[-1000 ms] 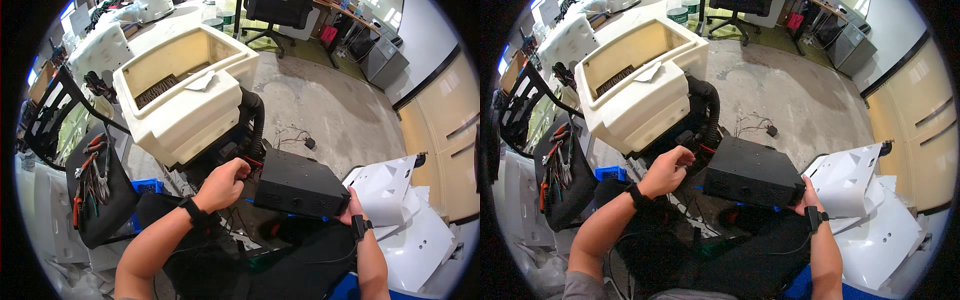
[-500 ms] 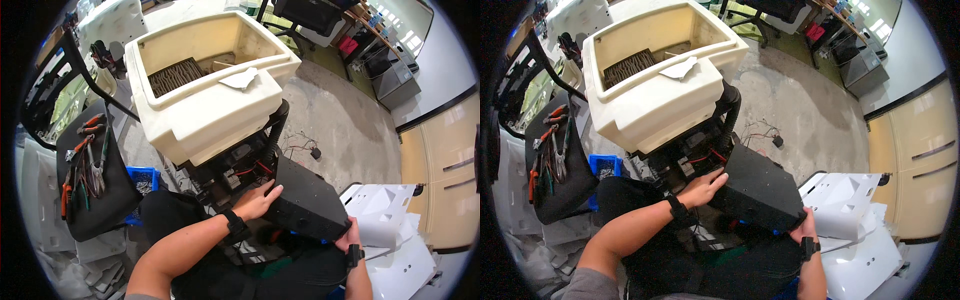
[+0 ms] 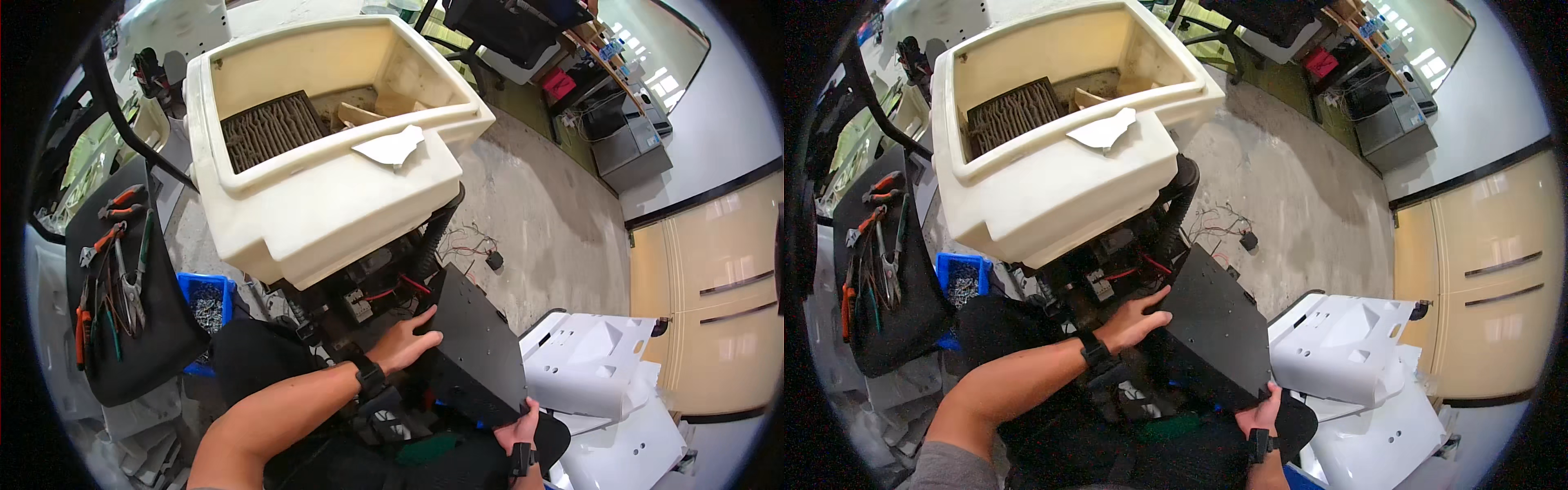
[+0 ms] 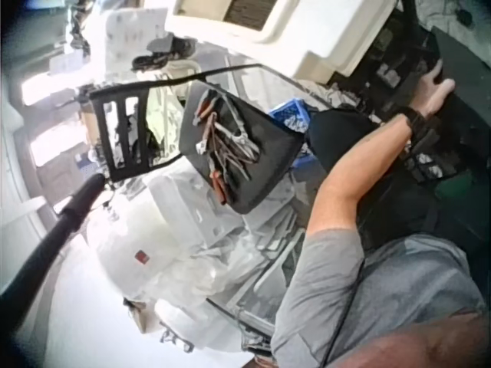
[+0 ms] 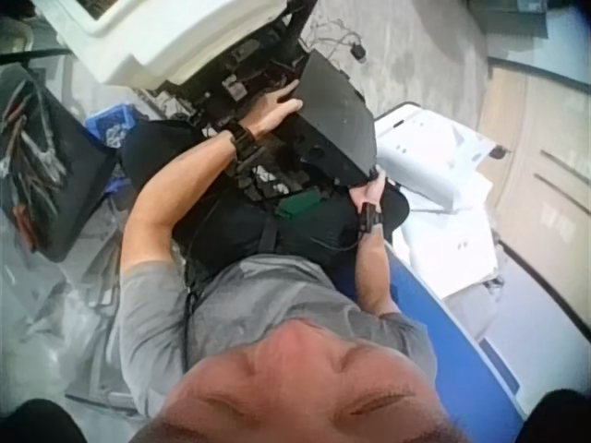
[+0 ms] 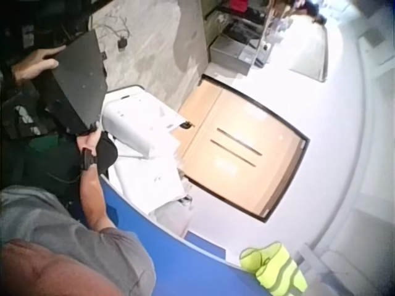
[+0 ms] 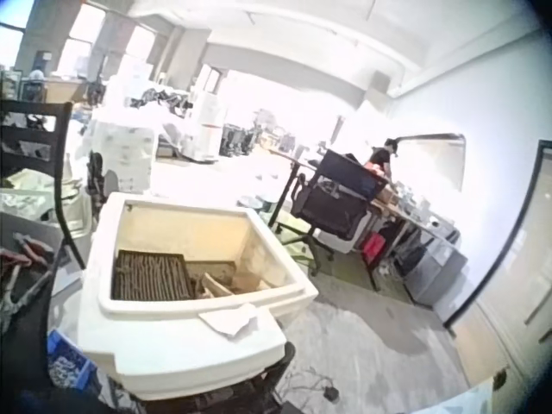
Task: Connecting and organizing internal wiring and connectors inside a black electronic assembly enclosure using pliers.
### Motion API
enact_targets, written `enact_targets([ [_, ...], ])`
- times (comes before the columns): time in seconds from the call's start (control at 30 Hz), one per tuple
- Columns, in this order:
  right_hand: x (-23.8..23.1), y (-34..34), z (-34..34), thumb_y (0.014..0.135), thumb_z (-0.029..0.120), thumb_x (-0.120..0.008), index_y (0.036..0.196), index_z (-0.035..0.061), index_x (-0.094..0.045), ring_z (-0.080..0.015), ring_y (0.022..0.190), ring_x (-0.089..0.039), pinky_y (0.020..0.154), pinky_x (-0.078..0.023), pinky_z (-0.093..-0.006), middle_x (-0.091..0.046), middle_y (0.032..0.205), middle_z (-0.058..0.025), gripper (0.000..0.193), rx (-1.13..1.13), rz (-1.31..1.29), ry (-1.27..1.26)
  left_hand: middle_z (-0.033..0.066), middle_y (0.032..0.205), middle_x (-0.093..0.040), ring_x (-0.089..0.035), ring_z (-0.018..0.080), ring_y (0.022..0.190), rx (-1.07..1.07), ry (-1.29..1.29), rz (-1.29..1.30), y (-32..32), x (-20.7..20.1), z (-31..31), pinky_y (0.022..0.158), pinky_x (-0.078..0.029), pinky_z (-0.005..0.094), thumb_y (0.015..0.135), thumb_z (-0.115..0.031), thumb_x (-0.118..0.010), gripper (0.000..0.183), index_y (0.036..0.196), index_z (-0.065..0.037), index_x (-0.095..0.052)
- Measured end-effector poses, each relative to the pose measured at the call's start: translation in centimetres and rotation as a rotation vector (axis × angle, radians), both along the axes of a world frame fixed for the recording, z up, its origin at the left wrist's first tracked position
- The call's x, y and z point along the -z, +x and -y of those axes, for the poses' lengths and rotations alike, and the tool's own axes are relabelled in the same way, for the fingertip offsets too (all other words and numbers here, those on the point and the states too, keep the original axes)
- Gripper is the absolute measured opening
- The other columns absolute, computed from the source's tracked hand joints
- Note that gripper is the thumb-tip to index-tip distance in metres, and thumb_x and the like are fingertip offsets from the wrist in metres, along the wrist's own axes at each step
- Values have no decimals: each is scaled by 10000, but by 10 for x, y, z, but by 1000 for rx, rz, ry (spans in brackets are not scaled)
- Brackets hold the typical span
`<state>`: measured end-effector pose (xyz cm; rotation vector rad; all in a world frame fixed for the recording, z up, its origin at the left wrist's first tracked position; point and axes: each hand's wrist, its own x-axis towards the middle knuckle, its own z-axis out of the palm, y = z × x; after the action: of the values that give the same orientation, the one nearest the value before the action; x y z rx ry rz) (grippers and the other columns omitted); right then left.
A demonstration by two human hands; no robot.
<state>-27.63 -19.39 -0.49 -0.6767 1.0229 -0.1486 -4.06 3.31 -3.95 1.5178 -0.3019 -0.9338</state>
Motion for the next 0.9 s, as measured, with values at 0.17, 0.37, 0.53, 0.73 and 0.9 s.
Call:
enact_targets([
  [0.17,-28,14,-8,824,450,-420,1272,86,-497,-302,1180,-490,1008,-363,-471,-519,1296,-112,582,-57,-36,3,260,1289,-507,-477,327,1231,20,-27,31,7,8,-13,1018,-342,319,832,-466,-559,723,1412,-85,-357],
  [0.37,-43,37,58,869,417,-395,1277,33,-478,-317,1177,-504,1007,-378,-474,-531,1285,-144,566,-197,-91,25,254,1363,-434,-414,344,1283,19,-31,-113,-3,2,2,1052,-307,329,848,-589,-509,800,1443,-98,-297],
  [0.53,-48,65,129,871,425,-410,1200,27,-528,-278,1099,-557,945,-435,-459,-581,1210,-125,530,-224,-240,-22,270,1393,-384,-390,332,1301,112,-57,-43,-14,-3,25,1062,-295,336,852,-618,-493,886,1477,-90,-153],
  [0.73,-20,99,165,872,393,-462,1065,26,-597,-248,963,-620,876,-485,-370,-652,1047,-116,436,-268,-296,-214,227,1321,-476,-486,232,1188,185,-331,-155,-18,8,39,983,-375,302,898,-393,-584,841,1488,-99,-62],
  [0.9,42,79,286,867,400,-506,967,56,-611,-229,809,-657,753,-535,-351,-677,919,-97,373,-265,-175,-362,202,1298,-458,-510,202,1065,213,-418,-177,-33,5,83,931,-393,277,888,-288,-601,842,1490,-107,-39],
])
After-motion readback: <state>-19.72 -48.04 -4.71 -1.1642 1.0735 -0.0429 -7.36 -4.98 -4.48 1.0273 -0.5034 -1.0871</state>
